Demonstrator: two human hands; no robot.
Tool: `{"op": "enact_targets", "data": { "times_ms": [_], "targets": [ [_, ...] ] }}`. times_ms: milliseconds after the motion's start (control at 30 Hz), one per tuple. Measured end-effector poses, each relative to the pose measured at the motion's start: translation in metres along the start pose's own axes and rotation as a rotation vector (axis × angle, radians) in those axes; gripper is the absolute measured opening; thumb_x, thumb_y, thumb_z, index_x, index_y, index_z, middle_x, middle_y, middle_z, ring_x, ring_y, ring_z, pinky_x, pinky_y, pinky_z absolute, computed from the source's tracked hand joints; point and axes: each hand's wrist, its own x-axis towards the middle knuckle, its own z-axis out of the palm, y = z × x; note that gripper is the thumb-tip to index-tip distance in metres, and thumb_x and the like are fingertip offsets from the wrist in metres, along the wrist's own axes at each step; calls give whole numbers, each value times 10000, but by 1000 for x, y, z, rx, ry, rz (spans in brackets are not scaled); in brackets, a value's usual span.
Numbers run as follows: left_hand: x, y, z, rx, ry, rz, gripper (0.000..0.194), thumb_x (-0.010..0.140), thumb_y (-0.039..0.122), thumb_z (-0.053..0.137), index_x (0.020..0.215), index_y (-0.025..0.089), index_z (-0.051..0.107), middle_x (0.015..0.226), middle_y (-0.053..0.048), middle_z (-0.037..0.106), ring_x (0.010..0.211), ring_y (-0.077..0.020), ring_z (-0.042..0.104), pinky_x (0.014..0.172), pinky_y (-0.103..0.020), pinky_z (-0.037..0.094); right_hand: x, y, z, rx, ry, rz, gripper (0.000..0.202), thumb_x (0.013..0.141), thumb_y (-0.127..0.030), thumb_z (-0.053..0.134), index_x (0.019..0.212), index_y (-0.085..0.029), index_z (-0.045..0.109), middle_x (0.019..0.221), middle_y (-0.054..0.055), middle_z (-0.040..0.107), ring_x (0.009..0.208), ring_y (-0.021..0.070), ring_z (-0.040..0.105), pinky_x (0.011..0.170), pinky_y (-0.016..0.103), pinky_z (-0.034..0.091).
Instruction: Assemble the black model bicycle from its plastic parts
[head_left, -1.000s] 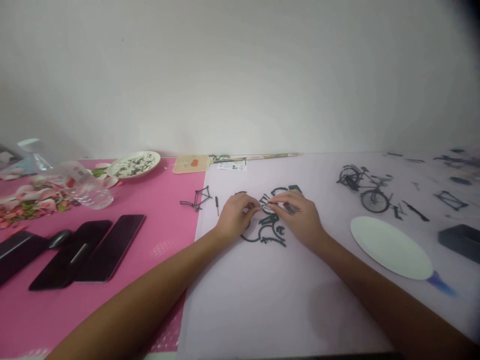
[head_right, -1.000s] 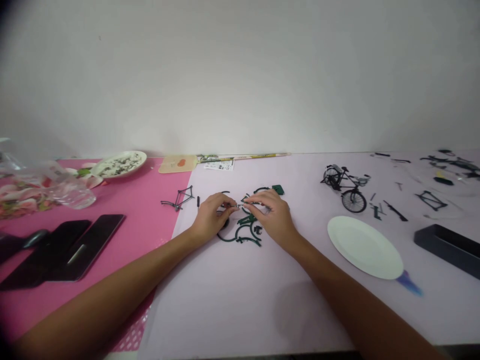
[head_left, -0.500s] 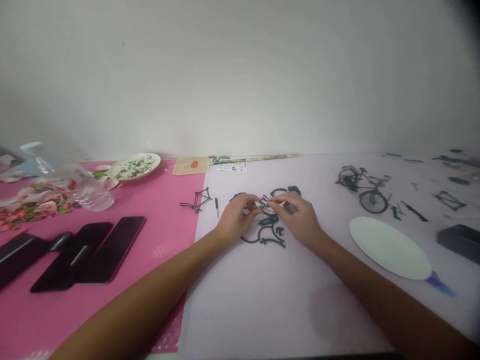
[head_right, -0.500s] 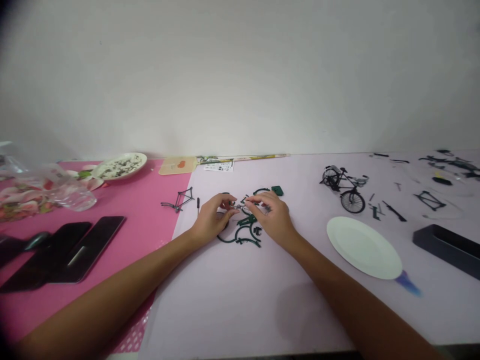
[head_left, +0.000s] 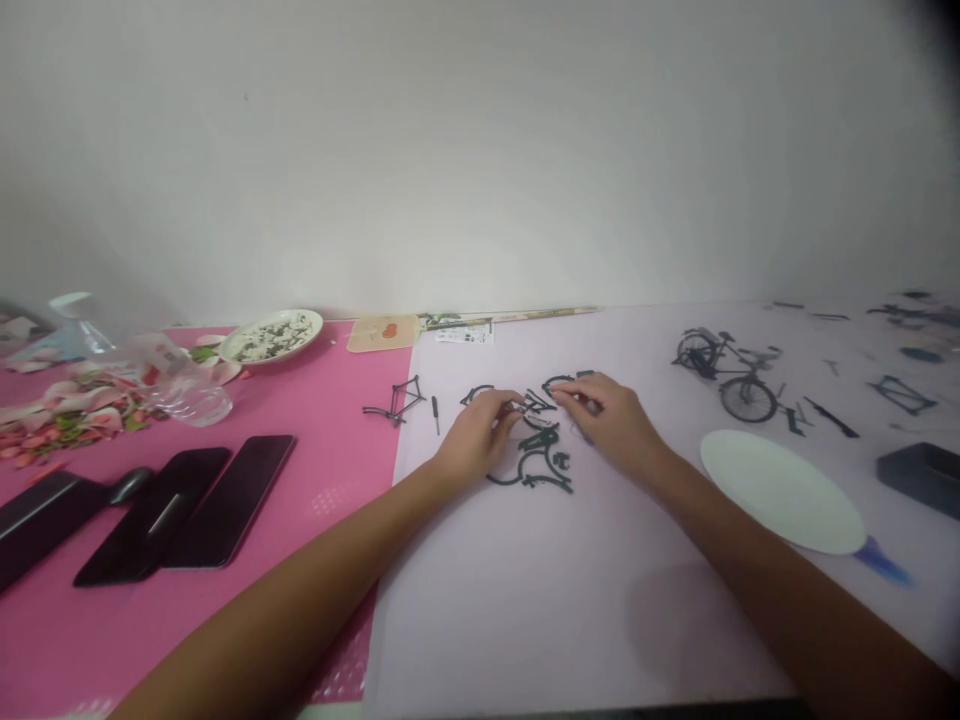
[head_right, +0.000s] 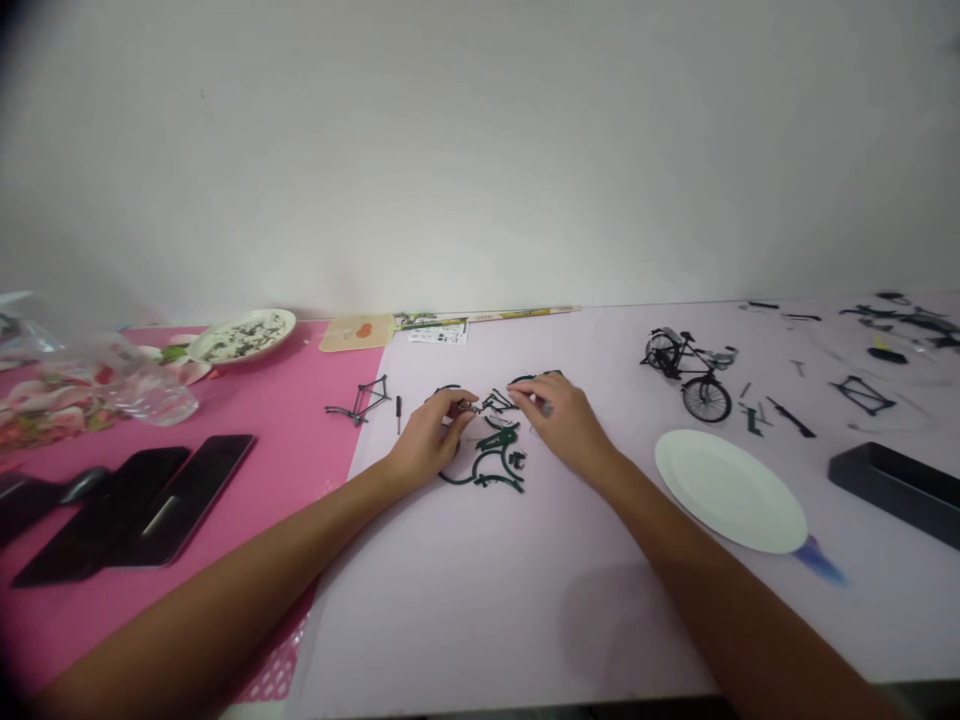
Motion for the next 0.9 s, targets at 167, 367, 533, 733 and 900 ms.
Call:
{"op": "enact_targets", "data": {
  "times_ms": [167,367,533,733,900],
  "targets": [
    [2,1,2,50,47,-13,139,1034,297,565,1102,199,636,1027,-84,707,943,-200,663,840,-338,561,6,2,-33,-182,-344,204,261,936,-497,650,961,-275,785,699,10,684,597,182,580,559,322,417],
    [2,-1,3,54,60,12,117,1015,280,596,1091,204,642,1030,-78,706,923,-186,677,786,-307,564,2,1,-40,-232,-511,232,183,835,-406,695,771,-235,716,633,-1,599,503,145,499,485,289,347],
    [2,-1,3,55,58,13,113,1014,252,590,1106,204,634,1037,-78,704,942,-190,677,861,-337,561,-1,0,-34,-289,-518,244,136,852,-352,647,806,-238,705,716,21,661,570,166,564,527,296,379],
    [3,-1,3,46,52,8,108,1021,246,568,1102,203,625,1036,-80,695,953,-194,671,839,-332,561,-1,-3,-34,-419,-510,262,135,897,-346,595,850,-249,677,770,34,699,618,192,598,550,304,370],
    [2,-2,3,51,33,-4,118,1021,247,561,1114,212,624,1035,-80,693,976,-205,676,827,-338,575,-1,-5,-31,-420,-480,253,104,863,-307,635,797,-239,676,774,54,720,618,208,616,555,312,363]
  ]
}}
